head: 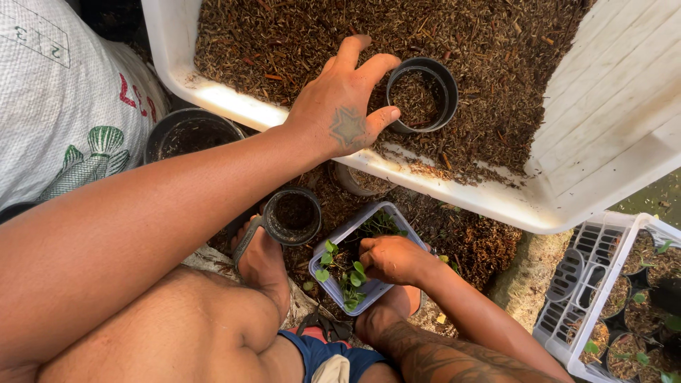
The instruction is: The person plants small seedlings into black plastic pots using soil from a large white bin. They fill each pot with soil, place a seedling inside, cover the roots, and then place the finished pot into a white crate.
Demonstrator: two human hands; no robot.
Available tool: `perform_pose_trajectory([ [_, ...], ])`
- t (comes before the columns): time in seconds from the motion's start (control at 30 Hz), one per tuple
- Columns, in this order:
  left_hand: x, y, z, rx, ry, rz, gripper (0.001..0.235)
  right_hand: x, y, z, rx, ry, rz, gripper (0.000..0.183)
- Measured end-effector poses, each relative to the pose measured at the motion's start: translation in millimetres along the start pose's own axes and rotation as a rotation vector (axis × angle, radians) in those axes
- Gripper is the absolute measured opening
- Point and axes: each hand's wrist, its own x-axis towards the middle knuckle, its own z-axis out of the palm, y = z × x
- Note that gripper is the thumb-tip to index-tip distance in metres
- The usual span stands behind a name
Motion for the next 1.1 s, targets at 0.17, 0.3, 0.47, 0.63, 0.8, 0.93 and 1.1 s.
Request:
perform_pose_trajectory([
  [0.17,-0.1,-1.7,-1.4,-0.012,0.027,0.0,0.06,-9.7,-6.5,-23.0,0.146,-0.136,0.155,0.017],
  [0.3,1.3,-0.8,0.1,-0.011,0.008,-0.016,0.058,-13.3,-11.0,-29.8,0.165,-0.132,0.214,0.02],
  [0.47,1.6,-0.4,1.1,-0.008,0.001,-0.025,0.058,-15.3,-13.0,-33.5,0.251,-0.149,0.291,0.025],
  [0.63,1.8,0.7,-1.9,-0.022,-0.023,-0.036,0.057,-20.4,-12.4,-43.2,0.419,-0.197,0.353,0.024],
  [0.8,0.8,-0.8,-8.0,-0.072,-0.017,-0.016,0.048,-35.1,-13.1,-71.8,0.668,-0.151,0.428,0.019],
  [0.93,-0.6,-0.4,-10.6,-0.2,0.033,0.102,0.035,-64.3,-21.9,-103.4,0.926,-0.022,0.446,0.02],
  [1.1,4.9,13.9,-6.4,-0.474,-0.263,0.118,0.031,-77.7,-37.2,-130.5,1.078,0.355,0.379,0.026],
])
